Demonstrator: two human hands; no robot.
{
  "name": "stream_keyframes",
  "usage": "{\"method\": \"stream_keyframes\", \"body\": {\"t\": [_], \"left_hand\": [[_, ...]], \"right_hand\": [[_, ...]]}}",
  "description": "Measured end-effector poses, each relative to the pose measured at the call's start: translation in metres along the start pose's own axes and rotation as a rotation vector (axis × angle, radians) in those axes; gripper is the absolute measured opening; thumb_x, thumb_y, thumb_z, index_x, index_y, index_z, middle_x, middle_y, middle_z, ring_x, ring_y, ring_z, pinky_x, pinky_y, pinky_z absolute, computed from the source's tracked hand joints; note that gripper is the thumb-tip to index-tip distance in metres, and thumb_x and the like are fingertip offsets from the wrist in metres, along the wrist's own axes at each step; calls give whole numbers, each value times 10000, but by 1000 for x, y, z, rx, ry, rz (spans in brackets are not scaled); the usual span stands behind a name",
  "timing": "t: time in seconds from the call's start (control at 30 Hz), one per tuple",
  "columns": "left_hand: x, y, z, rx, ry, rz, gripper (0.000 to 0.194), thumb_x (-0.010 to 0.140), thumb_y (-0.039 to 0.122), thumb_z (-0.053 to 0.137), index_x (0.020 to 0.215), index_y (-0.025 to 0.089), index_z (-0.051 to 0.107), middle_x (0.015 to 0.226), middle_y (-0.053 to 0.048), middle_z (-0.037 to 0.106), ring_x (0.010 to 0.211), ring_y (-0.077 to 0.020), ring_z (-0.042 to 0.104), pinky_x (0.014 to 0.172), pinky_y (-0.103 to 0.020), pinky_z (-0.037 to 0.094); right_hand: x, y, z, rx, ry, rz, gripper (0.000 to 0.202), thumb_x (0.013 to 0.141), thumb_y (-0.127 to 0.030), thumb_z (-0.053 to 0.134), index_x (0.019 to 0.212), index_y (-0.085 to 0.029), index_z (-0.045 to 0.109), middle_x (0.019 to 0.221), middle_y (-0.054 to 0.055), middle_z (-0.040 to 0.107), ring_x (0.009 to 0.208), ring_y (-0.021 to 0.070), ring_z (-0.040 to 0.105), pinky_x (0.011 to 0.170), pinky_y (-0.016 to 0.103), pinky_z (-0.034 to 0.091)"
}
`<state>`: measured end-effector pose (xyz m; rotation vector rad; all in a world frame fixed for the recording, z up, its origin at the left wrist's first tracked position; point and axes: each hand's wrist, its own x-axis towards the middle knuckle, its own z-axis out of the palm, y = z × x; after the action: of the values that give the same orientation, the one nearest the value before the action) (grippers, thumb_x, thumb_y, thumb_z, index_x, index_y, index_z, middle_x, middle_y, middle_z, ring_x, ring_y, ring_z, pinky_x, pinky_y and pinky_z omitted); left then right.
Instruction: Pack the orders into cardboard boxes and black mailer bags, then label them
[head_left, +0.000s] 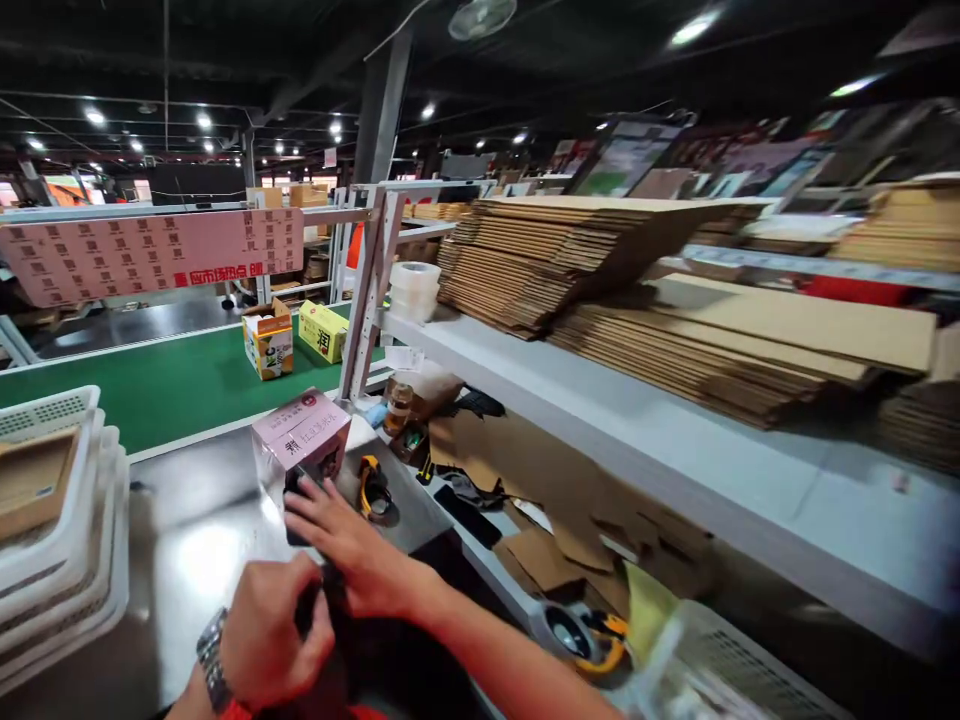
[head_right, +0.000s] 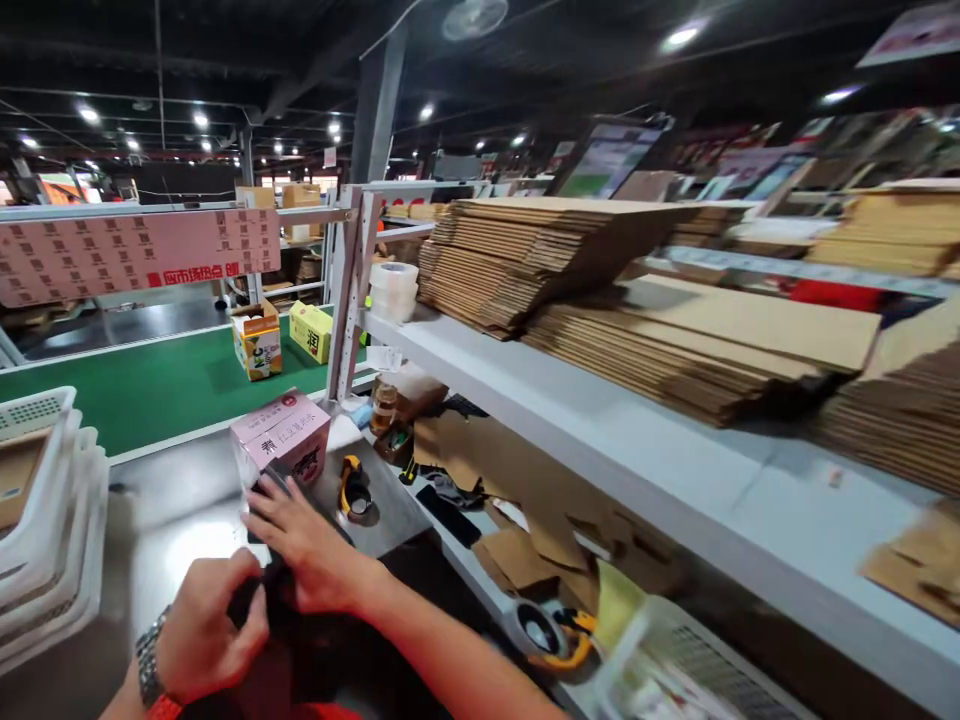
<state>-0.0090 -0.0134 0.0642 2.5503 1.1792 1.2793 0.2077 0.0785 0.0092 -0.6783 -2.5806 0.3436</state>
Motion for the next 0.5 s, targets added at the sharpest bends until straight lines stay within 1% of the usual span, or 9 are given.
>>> {"method": "stream_keyframes", "body": {"t": [0.03, 0.07, 0.1, 0.17, 0.23, 0.3, 0.37, 0.43, 0.5], "left_hand": [[3, 0, -1, 8, -31, 48, 115, 953, 171, 538, 898, 263, 579, 617, 37, 670, 501, -151, 667, 512, -277, 430], [4, -5, -3, 34, -49, 66, 91, 962, 198, 566, 904, 264, 590, 620, 35, 682, 504, -161, 678, 510, -285, 434], [3, -13, -5, 80, -54, 52, 60, 973, 235, 599, 922, 264, 610, 623, 34, 697, 508, -171, 691, 508, -288, 439], [-2, -39, -11, 230, -46, -87, 57, 991, 306, 639, 1003, 258, 667, 657, 18, 743, 536, -194, 723, 521, -289, 453], [-9, -73, -23, 395, -80, -324, 181, 1007, 325, 610, 1136, 247, 709, 713, -14, 788, 587, -221, 755, 553, -290, 460], [-14, -104, -39, 500, -169, -571, 311, 986, 353, 598, 1253, 247, 717, 751, -36, 807, 662, -257, 780, 596, -301, 467], [-21, -125, -55, 513, -236, -751, 408, 931, 435, 633, 1295, 270, 718, 817, -49, 830, 771, -301, 801, 649, -323, 488], [-32, -138, -68, 465, -233, -880, 477, 852, 513, 670, 1283, 315, 722, 889, -43, 851, 851, -335, 809, 690, -353, 513], [-50, -145, -72, 393, -194, -970, 506, 774, 512, 684, 1255, 364, 731, 918, -14, 857, 864, -338, 812, 727, -378, 540]], "right_hand": [[21, 6, -1, -40, -132, -5, 811, 834, -254, 771, 1617, -240, 561, 1618, 168, 625, 1589, 374, 477, 1384, 644, 197], [38, 16, -3, -93, -239, 50, 651, 854, -231, 740, 1502, -228, 674, 1482, 147, 732, 1462, 339, 612, 1351, 588, 310], [53, 29, -4, -153, -315, 132, 498, 882, -212, 704, 1377, -214, 757, 1348, 131, 799, 1327, 307, 701, 1279, 519, 427], [73, 57, -11, -275, -381, 291, 295, 927, -200, 652, 1157, -172, 834, 1156, 143, 841, 1132, 290, 767, 1070, 416, 567], [84, 82, -23, -345, -365, 367, 215, 929, -238, 686, 1028, -121, 837, 1054, 193, 837, 1032, 324, 780, 937, 404, 593], [91, 99, -39, -363, -323, 384, 239, 873, -268, 787, 1034, -93, 814, 1028, 218, 831, 990, 345, 780, 908, 411, 588], [98, 109, -54, -357, -261, 371, 367, 833, -261, 840, 1148, -84, 776, 1076, 208, 827, 1012, 335, 778, 913, 389, 575], [106, 117, -66, -351, -177, 358, 465, 847, -224, 810, 1283, -90, 718, 1152, 193, 816, 1053, 318, 775, 923, 370, 563], [112, 126, -74, -357, -97, 364, 529, 850, -134, 740, 1374, -105, 671, 1173, 187, 812, 1038, 309, 783, 906, 372, 569]]}}
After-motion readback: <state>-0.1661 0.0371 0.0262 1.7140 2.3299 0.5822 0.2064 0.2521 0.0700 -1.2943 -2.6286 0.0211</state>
